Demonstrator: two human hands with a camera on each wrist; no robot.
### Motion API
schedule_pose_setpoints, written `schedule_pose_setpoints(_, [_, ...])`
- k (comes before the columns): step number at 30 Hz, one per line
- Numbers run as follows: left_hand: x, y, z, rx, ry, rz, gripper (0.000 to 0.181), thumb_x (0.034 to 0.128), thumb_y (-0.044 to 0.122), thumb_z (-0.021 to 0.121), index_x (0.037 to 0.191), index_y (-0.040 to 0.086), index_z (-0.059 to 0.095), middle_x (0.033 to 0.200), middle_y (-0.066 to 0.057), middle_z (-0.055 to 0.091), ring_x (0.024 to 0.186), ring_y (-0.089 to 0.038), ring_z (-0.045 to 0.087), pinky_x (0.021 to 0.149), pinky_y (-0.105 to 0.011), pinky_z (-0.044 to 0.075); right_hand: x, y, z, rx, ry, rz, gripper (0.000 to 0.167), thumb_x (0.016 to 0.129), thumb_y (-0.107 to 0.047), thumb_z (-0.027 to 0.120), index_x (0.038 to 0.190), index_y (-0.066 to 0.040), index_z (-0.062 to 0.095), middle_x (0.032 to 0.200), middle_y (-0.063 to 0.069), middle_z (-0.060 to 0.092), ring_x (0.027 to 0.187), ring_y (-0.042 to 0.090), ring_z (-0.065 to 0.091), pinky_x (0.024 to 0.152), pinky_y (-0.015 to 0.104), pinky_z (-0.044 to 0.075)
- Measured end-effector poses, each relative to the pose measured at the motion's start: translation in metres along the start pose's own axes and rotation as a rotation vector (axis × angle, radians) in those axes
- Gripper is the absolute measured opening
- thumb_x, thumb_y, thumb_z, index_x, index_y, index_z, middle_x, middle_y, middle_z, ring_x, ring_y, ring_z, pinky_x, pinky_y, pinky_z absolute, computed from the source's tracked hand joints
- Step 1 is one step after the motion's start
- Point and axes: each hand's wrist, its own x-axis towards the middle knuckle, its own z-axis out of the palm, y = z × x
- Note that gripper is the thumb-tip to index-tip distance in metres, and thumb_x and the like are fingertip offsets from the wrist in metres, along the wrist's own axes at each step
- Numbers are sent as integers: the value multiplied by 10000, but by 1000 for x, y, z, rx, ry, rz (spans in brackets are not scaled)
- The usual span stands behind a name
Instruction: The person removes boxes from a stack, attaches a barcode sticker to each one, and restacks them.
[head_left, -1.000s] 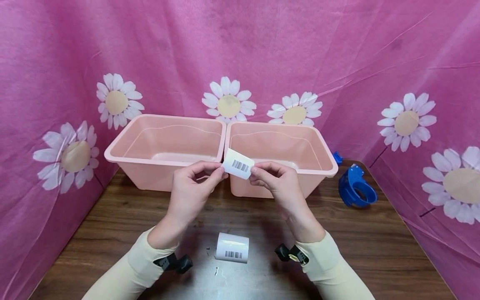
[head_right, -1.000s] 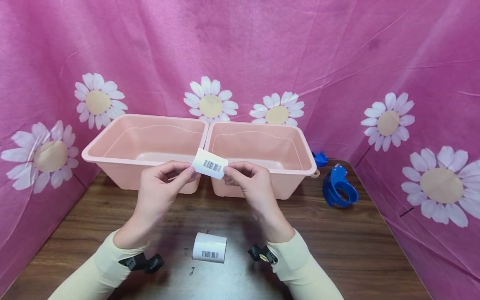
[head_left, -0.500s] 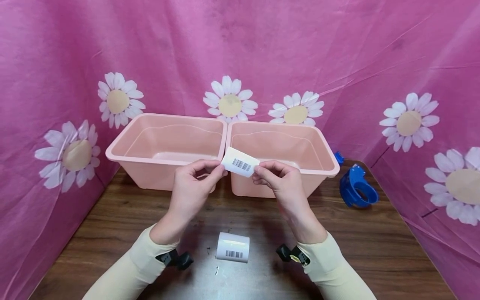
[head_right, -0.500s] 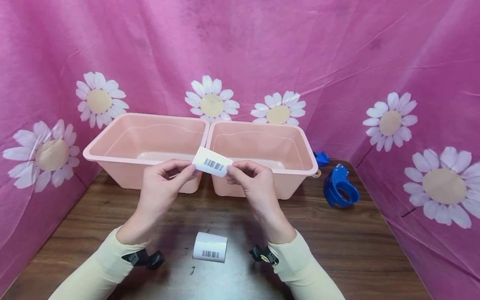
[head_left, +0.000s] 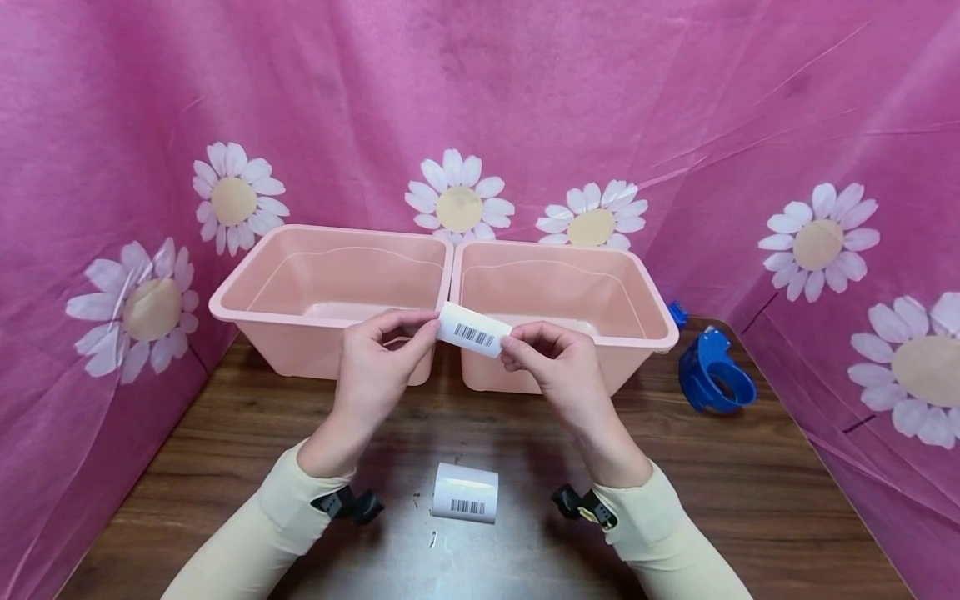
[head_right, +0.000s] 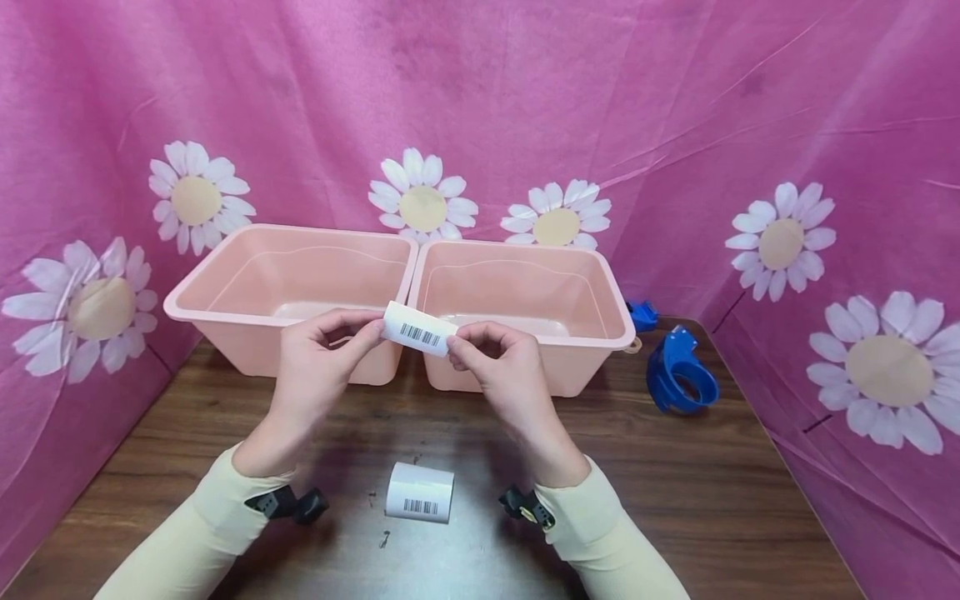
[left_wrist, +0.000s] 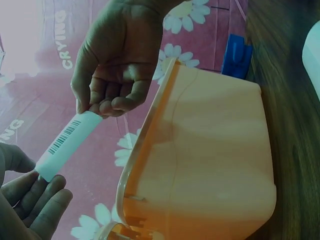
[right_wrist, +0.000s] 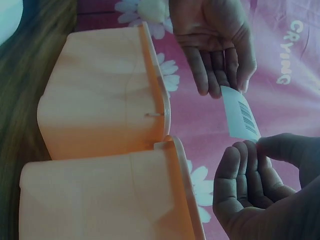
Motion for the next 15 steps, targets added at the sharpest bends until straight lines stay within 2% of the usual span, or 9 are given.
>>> schedule_pose_setpoints(9, [0,-4,1,70,20,52,144,924,15,890,1067,6,874,1025,-212,836,842,-22,755,834,-204,666,-2,0,-1,-69,24,-25,197,997,-34,827,1097,125,769,875,-40,762,780,108,731,806,231,669])
schedule_pose_setpoints(15, [-1,-7,2,142,38,116,94,930,59,892,1022,42,881,985,-163,846,805,-1,744,773,-142,632,-2,0,1,-102,62,-53,187,993,-65,845,1069,96,789,850,-36,755,777,109,712,773,216,644])
